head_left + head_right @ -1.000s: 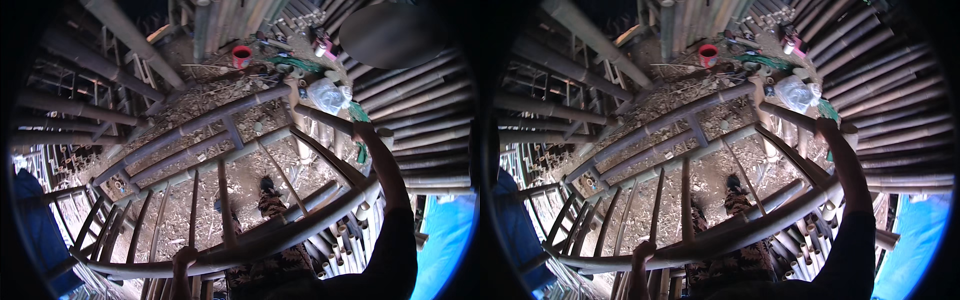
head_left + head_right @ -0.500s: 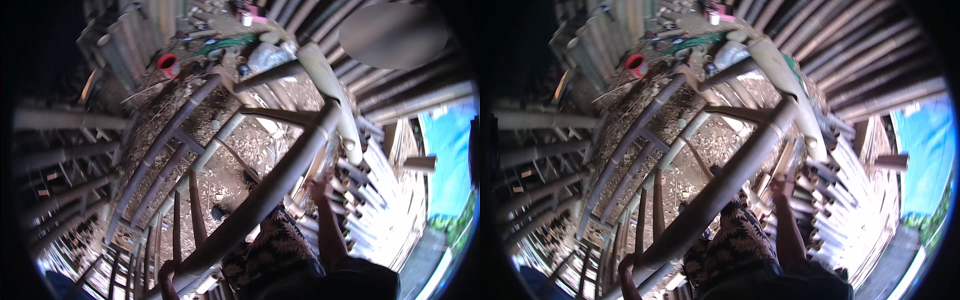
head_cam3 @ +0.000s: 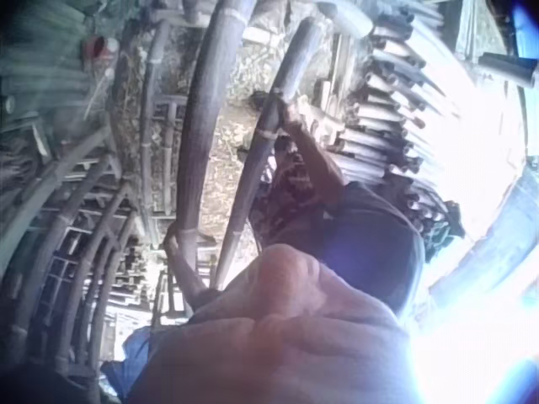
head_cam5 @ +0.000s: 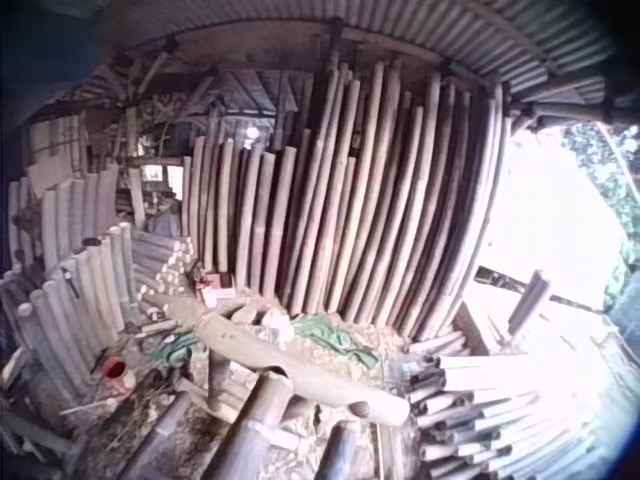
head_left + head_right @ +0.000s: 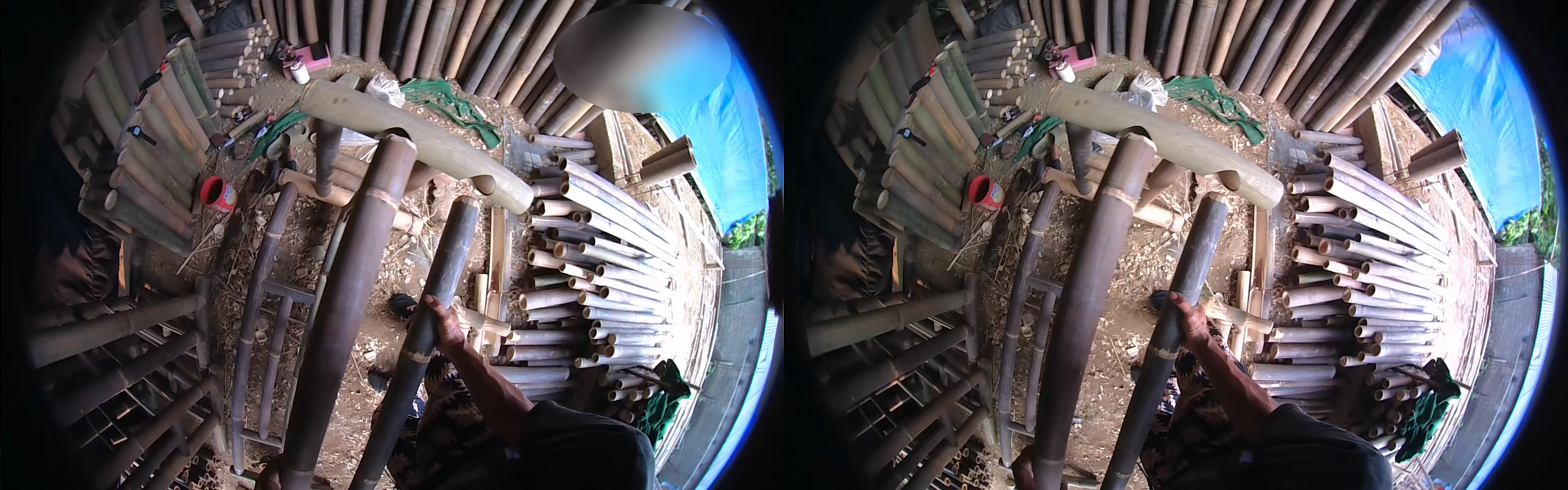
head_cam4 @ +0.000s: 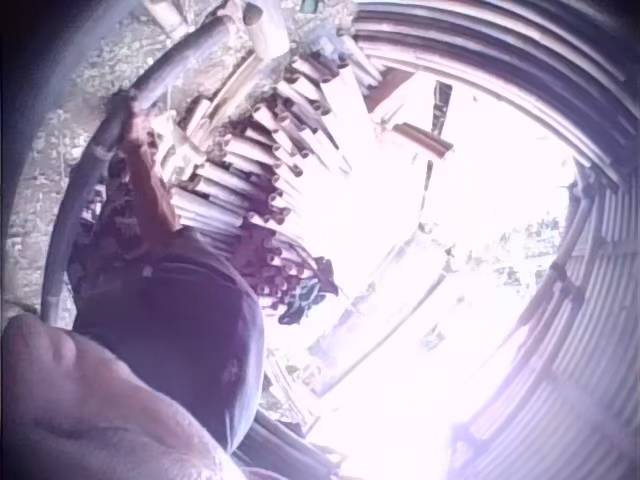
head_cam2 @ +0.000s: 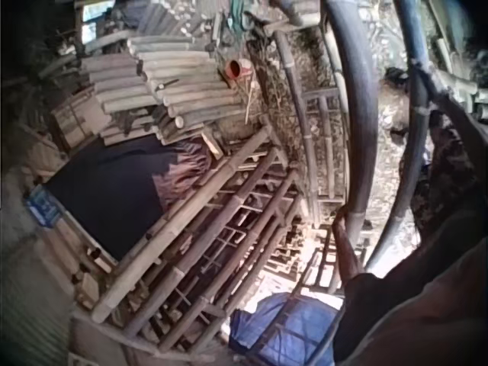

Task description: The person assembles a bamboo structure by fitting smaller bamboo pieces into the ends of larger bamboo poles. They repeatedly lift, rotate, and hammer the pieces into place to secure the joints.

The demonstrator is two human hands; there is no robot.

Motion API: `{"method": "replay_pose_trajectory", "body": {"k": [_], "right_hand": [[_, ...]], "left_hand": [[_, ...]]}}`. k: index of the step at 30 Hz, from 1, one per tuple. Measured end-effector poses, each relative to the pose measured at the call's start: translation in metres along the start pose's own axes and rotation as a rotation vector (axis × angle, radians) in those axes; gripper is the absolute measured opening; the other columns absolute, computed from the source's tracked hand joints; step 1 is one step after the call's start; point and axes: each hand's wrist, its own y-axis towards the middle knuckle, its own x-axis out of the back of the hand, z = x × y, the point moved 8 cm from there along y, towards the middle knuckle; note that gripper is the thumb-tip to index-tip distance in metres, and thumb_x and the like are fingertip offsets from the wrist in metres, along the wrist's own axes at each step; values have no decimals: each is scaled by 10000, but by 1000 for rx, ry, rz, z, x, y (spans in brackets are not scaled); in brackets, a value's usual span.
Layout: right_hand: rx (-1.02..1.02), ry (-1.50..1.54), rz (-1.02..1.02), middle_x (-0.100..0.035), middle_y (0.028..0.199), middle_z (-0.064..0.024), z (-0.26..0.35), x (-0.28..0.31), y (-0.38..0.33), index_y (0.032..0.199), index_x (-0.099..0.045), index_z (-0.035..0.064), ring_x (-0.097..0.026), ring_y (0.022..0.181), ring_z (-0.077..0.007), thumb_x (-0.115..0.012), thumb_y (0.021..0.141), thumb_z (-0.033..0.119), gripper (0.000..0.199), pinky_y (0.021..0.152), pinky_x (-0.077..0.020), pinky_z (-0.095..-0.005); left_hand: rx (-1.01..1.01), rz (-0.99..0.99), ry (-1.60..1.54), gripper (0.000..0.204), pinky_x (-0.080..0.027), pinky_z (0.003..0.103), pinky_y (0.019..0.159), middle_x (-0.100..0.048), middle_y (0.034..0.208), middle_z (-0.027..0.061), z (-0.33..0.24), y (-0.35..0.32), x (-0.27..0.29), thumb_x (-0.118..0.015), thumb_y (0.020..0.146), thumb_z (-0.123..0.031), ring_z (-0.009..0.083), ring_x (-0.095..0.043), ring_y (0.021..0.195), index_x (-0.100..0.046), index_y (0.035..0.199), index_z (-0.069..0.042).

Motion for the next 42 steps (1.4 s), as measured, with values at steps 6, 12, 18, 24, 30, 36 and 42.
{"method": "replay_pose_trajectory", "body": {"k": [6, 12, 18, 24, 30, 36, 42], "right_hand": [[66, 59, -10, -656, 895, -104, 27, -44, -34, 1088, -585, -9, -646, 768, -214, -781, 756, 402, 563, 716, -547, -359], [101, 1, -100, -652, 1025, -120, 28, -82, -41, 1198, -535, -49, -637, 862, -212, -823, 743, 334, 661, 781, -543, -357], [3, -112, -52, -648, 1082, -135, 29, -100, -33, 1215, -529, -66, -624, 944, -204, -803, 752, 369, 692, 854, -512, -346], [118, -157, 347, -667, 1106, -132, 52, -103, -52, 1257, -545, 5, -652, 944, -211, -725, 862, 381, 574, 851, -531, -355], [1432, -1356, -206, -679, 1083, -147, 331, -119, -94, 1148, -619, 63, -662, 928, -302, -706, 879, 250, 339, 860, -540, -400], [960, -1716, 294, -627, 1242, -133, 374, -43, 133, 1418, -416, 48, -670, 867, -296, -373, 1026, 242, 440, 780, -526, -395], [968, -2169, 311, -490, 1372, -261, 361, 1, 66, 1494, -251, 14, -532, 1202, -406, -415, 980, 78, 543, 1042, -415, -423]], "left_hand": [[76, -99, -627, 378, -494, 322, 747, -669, 859, 77, 78, 36, 17, -539, 889, -360, 188, -633, 816, -707, 995, -38], [76, -587, -247, 555, -476, 397, 887, -683, 894, 156, 13, -19, 94, -399, 986, -475, 314, -640, 946, -687, 1012, -1], [-644, -1085, -272, 764, -386, 472, 1057, -480, 1349, 260, -193, -153, 43, -772, 788, -313, 386, -485, 1240, -416, 1364, 42], [-371, -313, -109, 738, -510, 479, 851, -648, 1066, 166, -291, -87, -5, -858, 556, -337, 363, -634, 996, -560, 1173, -63], [-361, -379, -125, 697, -530, 448, 824, -674, 1008, 172, -278, -89, 0, -852, 535, -261, 353, -660, 945, -578, 1148, -72], [-364, -379, -167, 631, -535, 460, 802, -679, 984, 154, -282, -86, 9, -841, 538, -277, 358, -657, 934, -610, 1093, -88], [-365, -365, -194, 608, -528, 475, 792, -667, 949, 157, -262, -122, -3, -837, 547, -304, 357, -651, 916, -608, 1063, -78]]}}
